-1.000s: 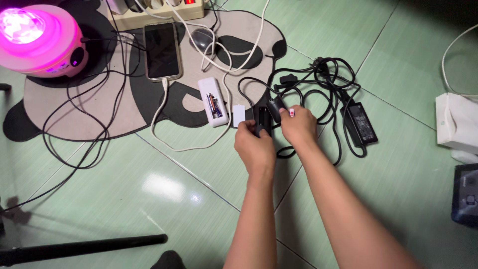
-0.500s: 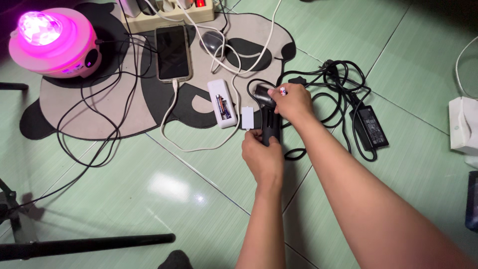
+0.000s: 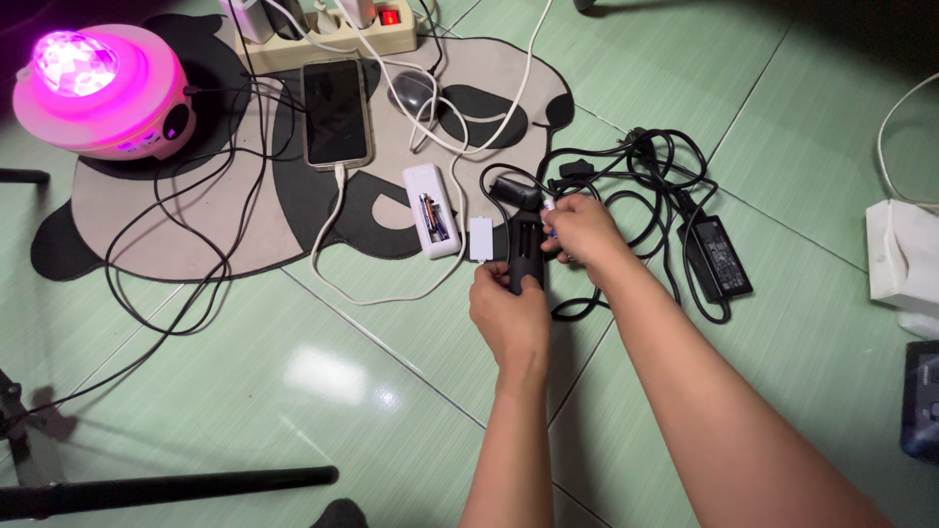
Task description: The person removes two AA batteries from a black remote control, places them on the floor, and then plugs a power adapter into a laptop on a nearby table.
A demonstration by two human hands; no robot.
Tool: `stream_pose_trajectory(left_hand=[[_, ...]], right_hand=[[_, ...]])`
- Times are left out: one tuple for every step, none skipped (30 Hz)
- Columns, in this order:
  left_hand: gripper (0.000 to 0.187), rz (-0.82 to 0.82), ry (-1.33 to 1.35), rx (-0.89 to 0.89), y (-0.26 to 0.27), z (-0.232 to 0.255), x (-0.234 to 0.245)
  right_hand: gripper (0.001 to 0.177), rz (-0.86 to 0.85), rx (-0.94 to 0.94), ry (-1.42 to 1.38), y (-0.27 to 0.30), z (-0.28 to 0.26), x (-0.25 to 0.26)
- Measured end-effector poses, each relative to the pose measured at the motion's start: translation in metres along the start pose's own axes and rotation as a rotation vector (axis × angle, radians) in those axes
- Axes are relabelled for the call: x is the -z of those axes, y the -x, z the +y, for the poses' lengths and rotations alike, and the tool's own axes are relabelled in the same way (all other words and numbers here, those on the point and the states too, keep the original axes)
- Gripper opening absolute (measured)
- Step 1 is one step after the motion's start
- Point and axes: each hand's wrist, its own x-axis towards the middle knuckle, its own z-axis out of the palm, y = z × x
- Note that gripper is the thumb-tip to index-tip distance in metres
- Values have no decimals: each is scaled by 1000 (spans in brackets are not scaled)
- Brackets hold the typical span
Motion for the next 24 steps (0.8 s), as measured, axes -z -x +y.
stream_pose_trajectory(left_hand=[[29,3,-6,0,0,-1,0],[29,6,-11,0,0,-1,0],[29,10,-15,-3,-1,-1,0],[29,2,-5,11,-1,0,0],[29,-6,4,24,-1,0,1],[28,-14,13,37,-1,1,1],[28,-18,13,41,-1,1,2],[28,-22,13,45,-1,1,2],[29,-26,12,49,0,1,2],[28,-25,13,47,0,1,3],[28,-23,15,44,0,1,3],[27,-21,17,40,0,1,3],[26,-19,20,46,0,2,3],[25,-17,22,52,0,2,2],[24,-15,24,60,0,2,2],[23,-13,25,55,0,2,2],[23,-10,24,51,0,2,3],[22,-7,24,47,0,2,3],[22,-9,22,54,-1,2,3],[21,-12,21,60,-1,2,4],[21,-14,20,66,-1,2,4],[21,-15,22,71,0,2,4],[21,-16,24,77,-1,3,4],[21,-17,26,82,-1,4,4]], right_hand=[[20,17,15,60,0,-1,0],[21,33,30,120,2,-2,-1],[23,51,48,180,3,-4,-1],[26,42,68,245,6,-7,0],[29,33,87,310,9,-9,0],[32,24,107,374,12,-12,0],[34,19,111,393,15,-14,-1],[37,14,114,411,18,-16,-2],[40,9,116,428,21,-17,-4],[38,27,92,422,24,-18,-6],[36,45,69,416,26,-20,-8],[35,64,46,410,28,-22,-10],[31,107,77,348,29,-23,-12],[27,149,107,287,29,-24,-14],[23,191,136,225,30,-25,-16],[18,186,129,192,31,-26,-16],[15,180,120,160,32,-26,-17],[15,174,112,127,32,-27,-18],[17,166,124,151,33,-27,-19],[19,158,137,174,34,-27,-20],[21,150,149,197,35,-27,-20],[21,156,196,248,36,-27,-21],[22,161,243,300,36,-27,-21],[22,166,290,351,37,-28,-22]])
